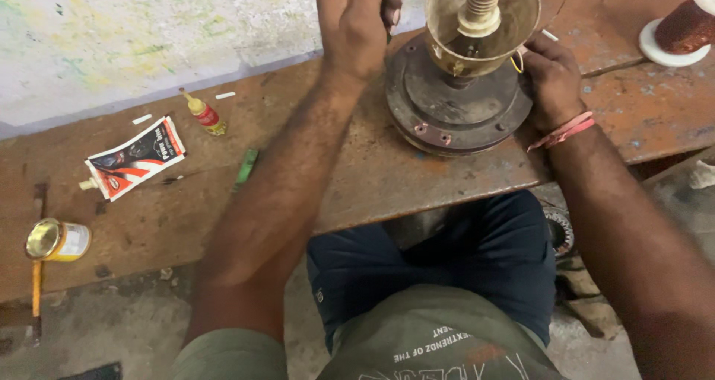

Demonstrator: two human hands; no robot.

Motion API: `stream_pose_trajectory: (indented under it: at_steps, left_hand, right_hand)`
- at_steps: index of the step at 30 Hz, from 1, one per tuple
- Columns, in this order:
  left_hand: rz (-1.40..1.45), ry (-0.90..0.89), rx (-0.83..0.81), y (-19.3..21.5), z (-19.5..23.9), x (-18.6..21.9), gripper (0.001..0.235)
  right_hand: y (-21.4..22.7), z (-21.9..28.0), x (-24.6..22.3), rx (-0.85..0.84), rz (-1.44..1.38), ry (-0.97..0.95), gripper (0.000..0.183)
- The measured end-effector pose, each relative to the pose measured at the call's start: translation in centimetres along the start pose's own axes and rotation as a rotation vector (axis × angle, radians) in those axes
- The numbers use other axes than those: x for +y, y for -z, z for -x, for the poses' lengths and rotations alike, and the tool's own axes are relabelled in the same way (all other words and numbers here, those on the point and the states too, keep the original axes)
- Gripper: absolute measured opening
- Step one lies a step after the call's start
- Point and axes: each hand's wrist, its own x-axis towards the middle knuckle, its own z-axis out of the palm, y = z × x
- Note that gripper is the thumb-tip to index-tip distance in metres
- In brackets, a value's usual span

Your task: The person assembles an electrical motor by cleaning the rotor housing, applying lubricant, and securing the end cap with a screwdriver. They then flip the motor and tighten additional screws on the base.

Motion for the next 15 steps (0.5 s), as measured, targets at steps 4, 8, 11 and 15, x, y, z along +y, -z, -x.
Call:
stream_pose_trajectory:
  at_steps: [4,8,11,15]
  left_hand:
    - [-0.001,0.019,0.007,0.0,0.16,0.0,0.041]
    - [-0.053,0.023,-0.044,0.09,0.35,0.41,0.042]
    - [-0.025,0.096,-0.055,0.0,0.64,0.77,0.038]
    - [-0.001,0.093,-0.123,-0.24,0.65,0.9,0.037]
  right_hand:
    - [0.0,-0.06,-0.08,0.069,0.134,-0.026,0.031]
    - [0.06,-0.1,0.09,0.054,0.072,-0.031,0.029]
    - [-0.03,-0.14,0.24,0.037,0.003,-0.027,0.031]
    - [-0.23,-0.11,0.12,0.014,-0.032,-0.002,0.031]
